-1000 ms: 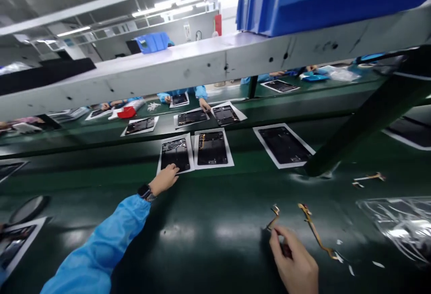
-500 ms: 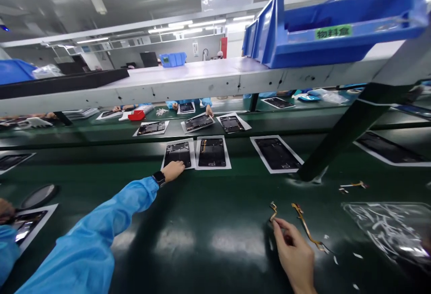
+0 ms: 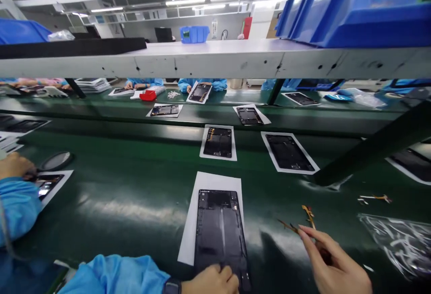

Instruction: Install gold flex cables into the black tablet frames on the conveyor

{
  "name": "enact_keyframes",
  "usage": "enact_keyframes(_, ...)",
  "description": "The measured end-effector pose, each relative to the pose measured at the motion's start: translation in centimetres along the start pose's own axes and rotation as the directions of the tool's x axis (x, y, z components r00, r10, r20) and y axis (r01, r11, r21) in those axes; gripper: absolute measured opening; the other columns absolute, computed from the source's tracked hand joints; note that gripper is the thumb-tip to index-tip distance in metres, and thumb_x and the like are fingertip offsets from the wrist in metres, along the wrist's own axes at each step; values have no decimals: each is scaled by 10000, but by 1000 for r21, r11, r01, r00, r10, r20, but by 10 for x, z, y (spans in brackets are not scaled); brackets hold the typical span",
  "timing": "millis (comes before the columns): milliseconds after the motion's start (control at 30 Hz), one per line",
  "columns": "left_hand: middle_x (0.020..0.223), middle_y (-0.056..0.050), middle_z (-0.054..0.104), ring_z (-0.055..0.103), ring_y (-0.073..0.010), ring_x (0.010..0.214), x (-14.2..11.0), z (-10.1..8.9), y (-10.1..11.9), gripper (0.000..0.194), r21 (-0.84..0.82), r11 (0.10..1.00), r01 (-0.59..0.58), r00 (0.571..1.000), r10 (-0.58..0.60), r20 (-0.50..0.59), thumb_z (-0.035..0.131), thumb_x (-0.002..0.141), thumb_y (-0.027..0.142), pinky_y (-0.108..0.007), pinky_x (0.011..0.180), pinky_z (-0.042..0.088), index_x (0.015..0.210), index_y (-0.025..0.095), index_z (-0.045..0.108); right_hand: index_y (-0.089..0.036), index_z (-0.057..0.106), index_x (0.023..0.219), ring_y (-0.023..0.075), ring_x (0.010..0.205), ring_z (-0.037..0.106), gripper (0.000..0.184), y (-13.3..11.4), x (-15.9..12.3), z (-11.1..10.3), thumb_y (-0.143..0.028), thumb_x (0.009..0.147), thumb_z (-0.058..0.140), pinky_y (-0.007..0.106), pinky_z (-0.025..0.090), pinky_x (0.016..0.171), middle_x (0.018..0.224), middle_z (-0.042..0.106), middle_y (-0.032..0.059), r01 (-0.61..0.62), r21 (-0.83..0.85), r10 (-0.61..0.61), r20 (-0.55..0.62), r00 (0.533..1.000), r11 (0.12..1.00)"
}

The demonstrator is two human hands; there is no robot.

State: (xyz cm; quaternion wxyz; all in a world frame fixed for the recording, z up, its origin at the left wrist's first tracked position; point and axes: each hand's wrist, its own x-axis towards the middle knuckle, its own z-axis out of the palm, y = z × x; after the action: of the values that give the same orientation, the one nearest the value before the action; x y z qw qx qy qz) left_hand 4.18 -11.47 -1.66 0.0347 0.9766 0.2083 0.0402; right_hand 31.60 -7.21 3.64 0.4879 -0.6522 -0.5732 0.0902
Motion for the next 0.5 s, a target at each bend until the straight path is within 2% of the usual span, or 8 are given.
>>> enact_keyframes(67, 855, -55, 638, 622, -209, 770, 6, -16, -8, 225, -151, 979, 138, 983, -154, -100, 671, 862, 374, -307, 553, 515, 909, 162, 612, -224, 738, 827, 202, 684, 657, 293, -19, 4, -9, -507, 823, 662, 284, 534, 668, 879, 718, 67, 138, 54, -144, 128, 981, 989)
enact_keyframes(100, 963, -75, 649, 631, -231, 872, 7, -29, -13, 338, -264, 936, 232, 950, -277, -146, 699, 831, 437, -335, 679, 551, 1010, 165, 604, -230, 738, 818, 206, 721, 672, 253, -30, 5, -11, -472, 835, 663, 273, 540, 682, 888, 719, 67, 188, 94, -203, 193, 960, 978)
enact_keyframes(200, 1294, -115, 559, 557, -271, 1164, 9, -67, -24, 790, -620, 687, 379, 790, -589, -170, 815, 692, 477, -385, 994, 483, 1330, 196, 445, -242, 733, 849, 178, 717, 675, 173, -67, 11, -2, -370, 886, 624, 226, 533, 646, 842, 714, 46, 210, 232, -296, 448, 844, 950)
enact_keyframes(267, 1244, -65, 602, 587, -235, 1127, 10, -75, -28, 889, -757, 542, 364, 744, -658, -114, 839, 673, 382, -353, 995, 481, 1402, 236, 350, -242, 722, 890, 152, 670, 653, 182, -89, 17, 20, -339, 920, 571, 215, 514, 617, 802, 704, 25, 142, 288, -294, 599, 745, 947)
enact_keyframes(333, 1000, 10, 673, 647, -181, 933, 8, -67, -33, 777, -795, 471, 383, 722, -689, -61, 763, 749, 244, -303, 872, 525, 1399, 256, 336, -224, 706, 910, 143, 633, 624, 178, -103, 27, 52, -317, 923, 555, 225, 492, 608, 773, 694, 14, 72, 271, -244, 681, 690, 960)
enact_keyframes(400, 864, 20, 663, 645, -175, 818, 1, -49, -40, 670, -715, 517, 470, 670, -737, -92, 621, 819, 132, -305, 784, 532, 1408, 236, 320, -195, 688, 852, 139, 605, 598, 131, -109, 38, 89, -260, 889, 580, 232, 462, 596, 711, 674, 4, 30, 230, -194, 736, 649, 973)
enact_keyframes(467, 905, -32, 664, 638, -203, 826, -12, -32, -48, 632, -541, 622, 567, 622, -753, -214, 517, 851, 88, -344, 769, 529, 1433, 182, 288, -177, 677, 780, 140, 613, 594, 105, -108, 47, 125, -192, 848, 598, 232, 440, 597, 678, 664, 2, 12, 186, -157, 795, 586, 983)
enact_keyframes(500, 929, -59, 663, 636, -215, 830, -19, -25, -53, 601, -443, 667, 599, 620, -736, -271, 485, 862, 80, -362, 765, 528, 1427, 156, 294, -171, 677, 762, 140, 621, 595, 105, -106, 50, 142, -164, 833, 600, 231, 433, 601, 674, 665, 4, 17, 160, -143, 821, 553, 987)
